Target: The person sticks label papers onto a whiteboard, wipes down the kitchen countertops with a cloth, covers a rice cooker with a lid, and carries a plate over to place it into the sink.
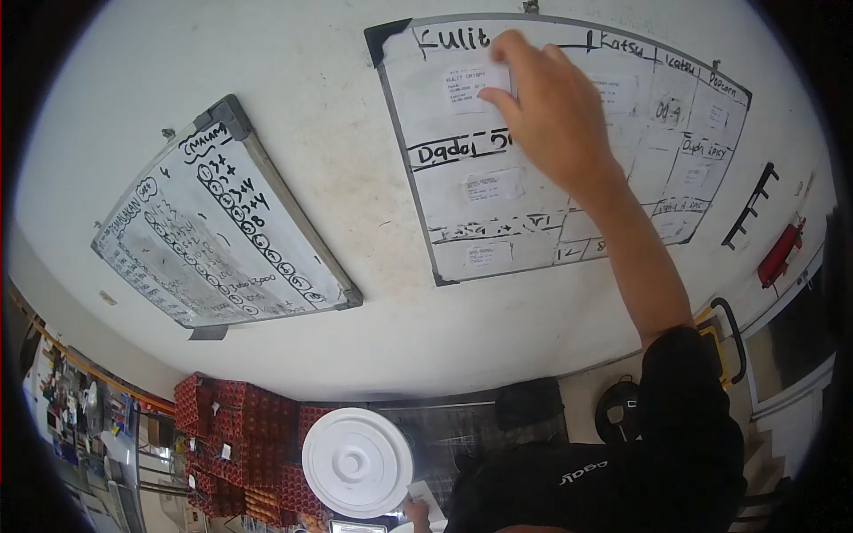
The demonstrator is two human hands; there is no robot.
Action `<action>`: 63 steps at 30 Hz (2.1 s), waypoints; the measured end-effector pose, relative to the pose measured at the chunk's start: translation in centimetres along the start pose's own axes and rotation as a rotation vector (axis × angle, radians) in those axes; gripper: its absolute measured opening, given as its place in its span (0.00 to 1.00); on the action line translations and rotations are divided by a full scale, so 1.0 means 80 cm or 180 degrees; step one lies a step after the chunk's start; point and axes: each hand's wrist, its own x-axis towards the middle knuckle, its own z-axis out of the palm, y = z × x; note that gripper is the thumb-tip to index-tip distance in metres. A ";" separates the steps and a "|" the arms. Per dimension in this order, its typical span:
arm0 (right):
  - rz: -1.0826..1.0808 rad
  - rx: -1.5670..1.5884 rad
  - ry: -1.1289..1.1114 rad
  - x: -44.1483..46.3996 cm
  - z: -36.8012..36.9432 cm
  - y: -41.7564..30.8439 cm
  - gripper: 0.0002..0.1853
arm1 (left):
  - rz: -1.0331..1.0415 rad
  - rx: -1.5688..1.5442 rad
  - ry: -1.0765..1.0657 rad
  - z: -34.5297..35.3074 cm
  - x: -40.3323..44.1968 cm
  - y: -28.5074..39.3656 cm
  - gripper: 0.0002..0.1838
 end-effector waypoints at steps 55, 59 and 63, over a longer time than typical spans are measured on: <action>0.1217 0.3427 -0.2306 -0.263 -0.131 0.046 0.27 | 0.1860 -0.2754 -0.2840 -0.022 -0.296 0.777 0.12; 0.0510 0.2375 -0.1401 -0.271 -0.120 0.035 0.18 | 0.1945 -0.2537 -0.2323 -0.019 -0.321 0.783 0.13; 0.0025 0.1747 -0.1129 -0.286 -0.108 0.036 0.14 | 0.1976 -0.2302 -0.2274 -0.004 -0.299 0.768 0.15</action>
